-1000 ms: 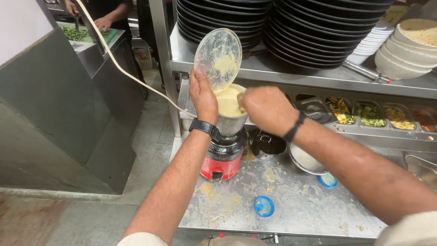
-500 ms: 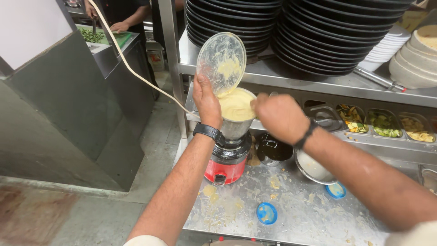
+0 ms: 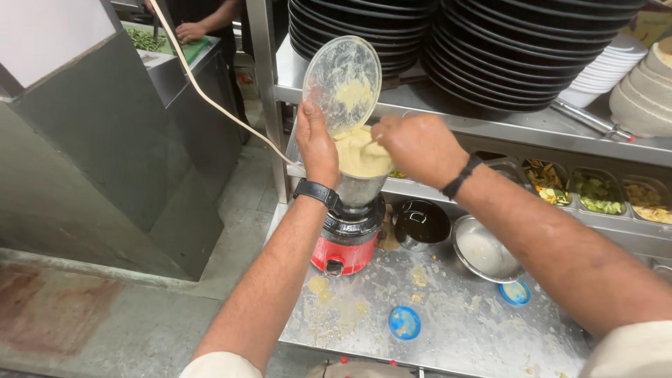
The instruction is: The person operates a blender to mix a yellow paste. They secure the lid, run the blender, then open it to stir the contents with a spoon, scraping the sides and lid to ensure even blending.
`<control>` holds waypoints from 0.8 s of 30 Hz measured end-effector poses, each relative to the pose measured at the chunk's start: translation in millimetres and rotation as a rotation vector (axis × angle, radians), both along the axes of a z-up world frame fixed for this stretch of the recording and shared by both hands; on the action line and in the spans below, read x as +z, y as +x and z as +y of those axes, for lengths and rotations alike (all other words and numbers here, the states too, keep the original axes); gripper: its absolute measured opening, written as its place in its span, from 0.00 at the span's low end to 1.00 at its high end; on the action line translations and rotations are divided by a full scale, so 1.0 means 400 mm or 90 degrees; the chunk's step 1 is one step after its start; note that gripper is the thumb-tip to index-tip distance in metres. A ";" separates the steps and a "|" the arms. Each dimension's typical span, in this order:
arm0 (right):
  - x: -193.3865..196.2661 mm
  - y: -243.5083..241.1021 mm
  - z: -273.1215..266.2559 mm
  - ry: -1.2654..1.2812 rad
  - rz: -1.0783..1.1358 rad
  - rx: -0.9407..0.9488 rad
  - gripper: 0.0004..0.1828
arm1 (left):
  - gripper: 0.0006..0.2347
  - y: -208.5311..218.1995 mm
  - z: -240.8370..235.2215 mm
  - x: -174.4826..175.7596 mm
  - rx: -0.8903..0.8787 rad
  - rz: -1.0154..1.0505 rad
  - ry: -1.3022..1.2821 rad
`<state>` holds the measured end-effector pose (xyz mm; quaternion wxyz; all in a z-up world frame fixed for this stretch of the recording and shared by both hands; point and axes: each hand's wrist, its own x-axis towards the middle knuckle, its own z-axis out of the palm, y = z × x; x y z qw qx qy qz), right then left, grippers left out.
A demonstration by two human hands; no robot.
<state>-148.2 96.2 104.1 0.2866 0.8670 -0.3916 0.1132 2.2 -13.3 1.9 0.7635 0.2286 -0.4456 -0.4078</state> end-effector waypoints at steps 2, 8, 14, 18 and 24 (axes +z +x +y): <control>0.002 0.006 -0.004 -0.002 0.020 -0.065 0.05 | 0.25 0.006 -0.006 0.005 -0.003 0.014 0.000; -0.027 -0.009 -0.013 0.004 0.002 -0.029 0.03 | 0.26 0.003 -0.020 -0.001 -0.066 0.167 0.030; -0.024 -0.008 -0.018 0.019 0.047 -0.104 0.06 | 0.25 0.011 -0.006 0.014 -0.062 0.262 0.070; -0.013 0.003 -0.019 0.040 0.030 -0.027 0.06 | 0.25 0.009 -0.003 0.016 -0.058 0.245 0.067; -0.008 0.020 -0.015 0.004 0.061 -0.129 0.07 | 0.25 0.016 -0.004 0.021 -0.078 0.243 0.063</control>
